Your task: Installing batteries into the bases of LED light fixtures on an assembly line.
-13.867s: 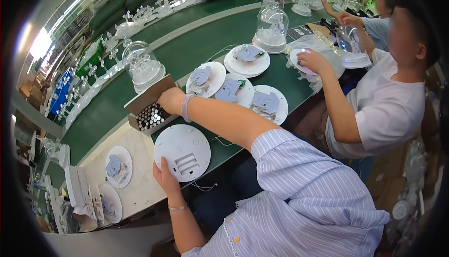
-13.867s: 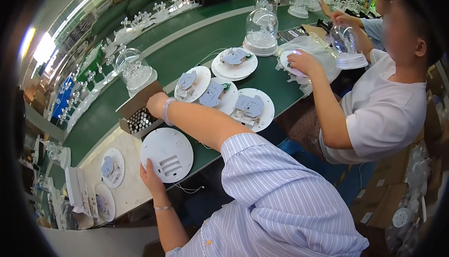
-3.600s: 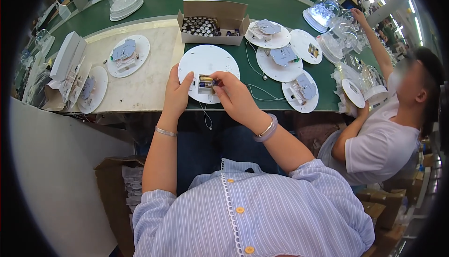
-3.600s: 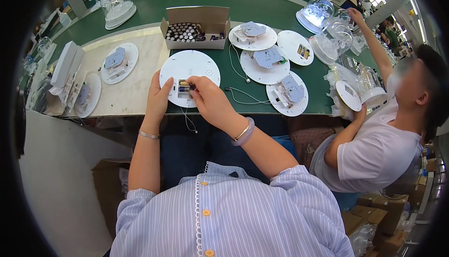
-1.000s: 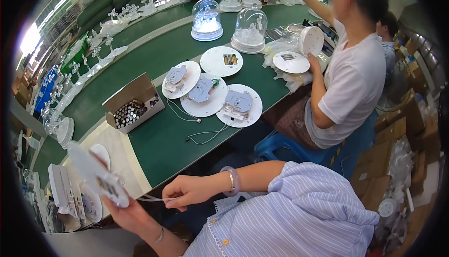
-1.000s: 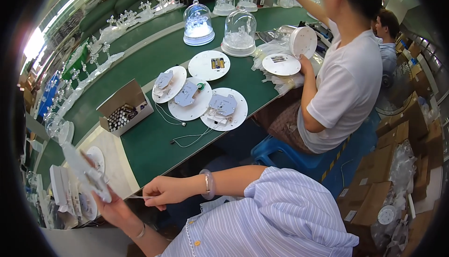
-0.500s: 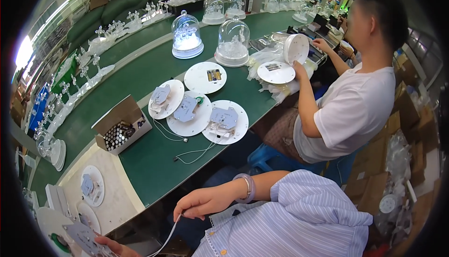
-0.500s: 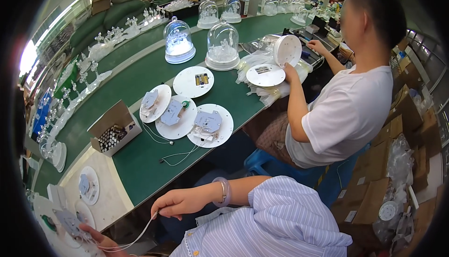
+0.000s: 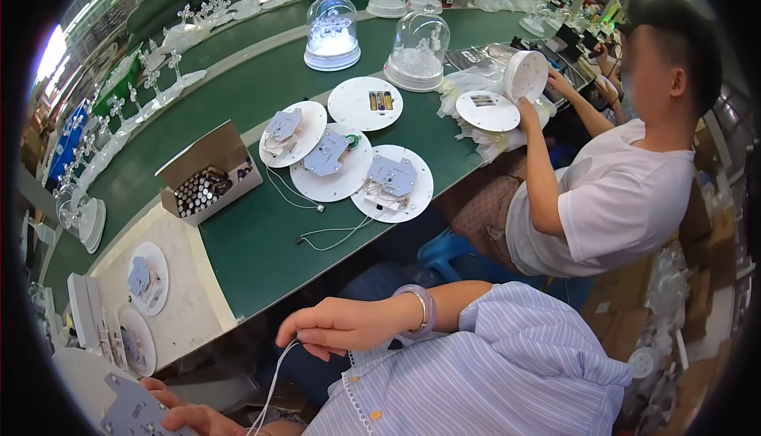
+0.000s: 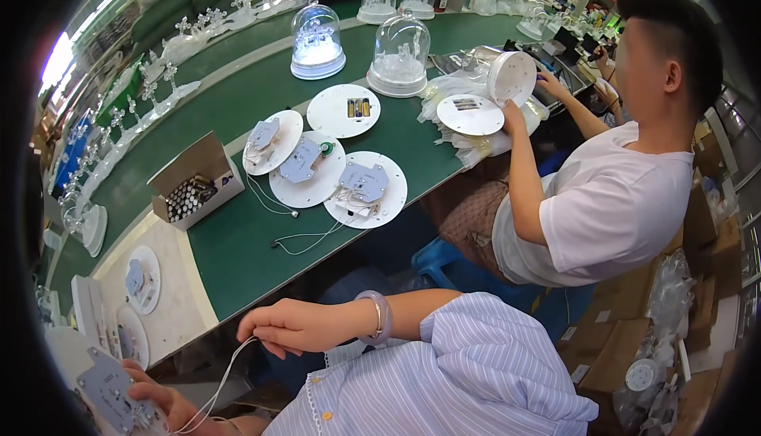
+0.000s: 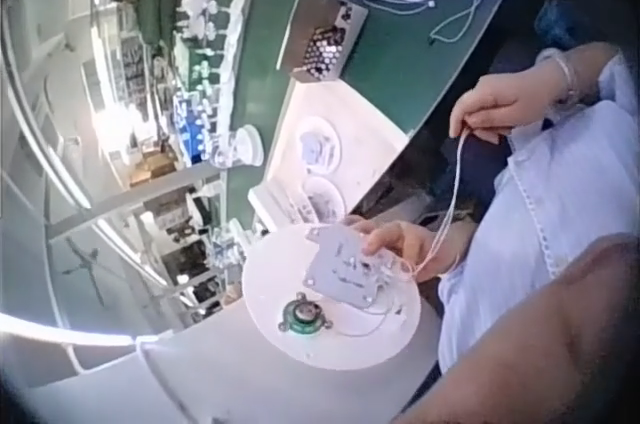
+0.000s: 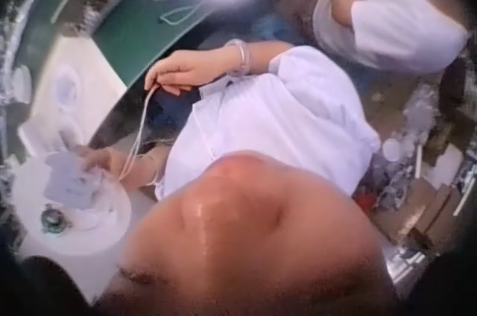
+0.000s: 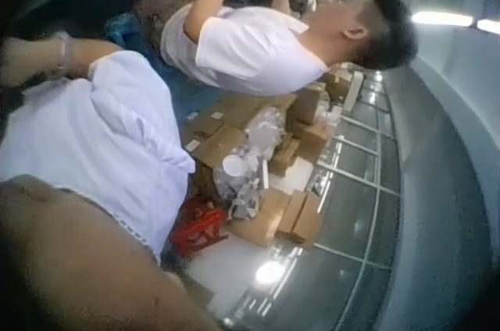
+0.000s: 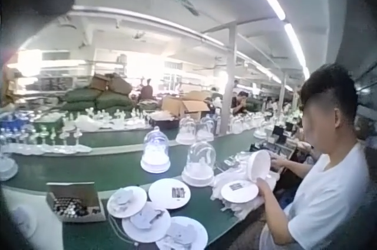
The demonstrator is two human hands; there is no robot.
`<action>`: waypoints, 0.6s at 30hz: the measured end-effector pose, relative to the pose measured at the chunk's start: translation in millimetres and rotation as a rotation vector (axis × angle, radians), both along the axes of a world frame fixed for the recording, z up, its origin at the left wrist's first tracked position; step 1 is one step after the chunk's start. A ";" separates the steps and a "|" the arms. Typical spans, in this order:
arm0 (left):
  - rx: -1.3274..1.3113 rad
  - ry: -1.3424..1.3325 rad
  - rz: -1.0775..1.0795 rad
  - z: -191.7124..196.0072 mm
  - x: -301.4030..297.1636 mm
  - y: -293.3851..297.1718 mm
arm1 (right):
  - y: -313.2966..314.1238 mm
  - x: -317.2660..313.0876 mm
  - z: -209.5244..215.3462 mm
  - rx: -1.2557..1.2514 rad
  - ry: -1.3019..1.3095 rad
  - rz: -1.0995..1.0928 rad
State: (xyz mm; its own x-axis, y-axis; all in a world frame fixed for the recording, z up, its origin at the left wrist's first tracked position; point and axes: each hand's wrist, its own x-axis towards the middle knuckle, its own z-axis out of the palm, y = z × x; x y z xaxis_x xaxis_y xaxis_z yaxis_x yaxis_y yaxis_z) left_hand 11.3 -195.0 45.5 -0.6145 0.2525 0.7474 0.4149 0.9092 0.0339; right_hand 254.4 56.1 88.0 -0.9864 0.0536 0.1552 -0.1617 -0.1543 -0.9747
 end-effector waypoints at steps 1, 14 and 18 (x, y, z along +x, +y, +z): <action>-0.022 0.020 0.026 -0.1 3.0 0.7 | -0.7 0.3 1.9 0.028 0.034 -0.033; -0.312 0.290 0.330 25.4 37.2 34.5 | -6.1 5.7 2.2 0.131 0.206 -0.069; -0.386 0.368 0.430 34.7 48.5 44.0 | -8.9 6.5 5.4 0.134 0.202 -0.087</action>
State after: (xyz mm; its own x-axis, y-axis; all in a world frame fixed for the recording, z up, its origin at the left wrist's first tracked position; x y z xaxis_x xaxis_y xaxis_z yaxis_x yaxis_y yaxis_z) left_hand 59.8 -151.0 80.1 -0.4426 0.3333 0.8325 -0.0630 0.9145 -0.3997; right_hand 260.9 47.2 93.3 -0.9272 0.1026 0.3603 -0.3624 -0.0028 -0.9320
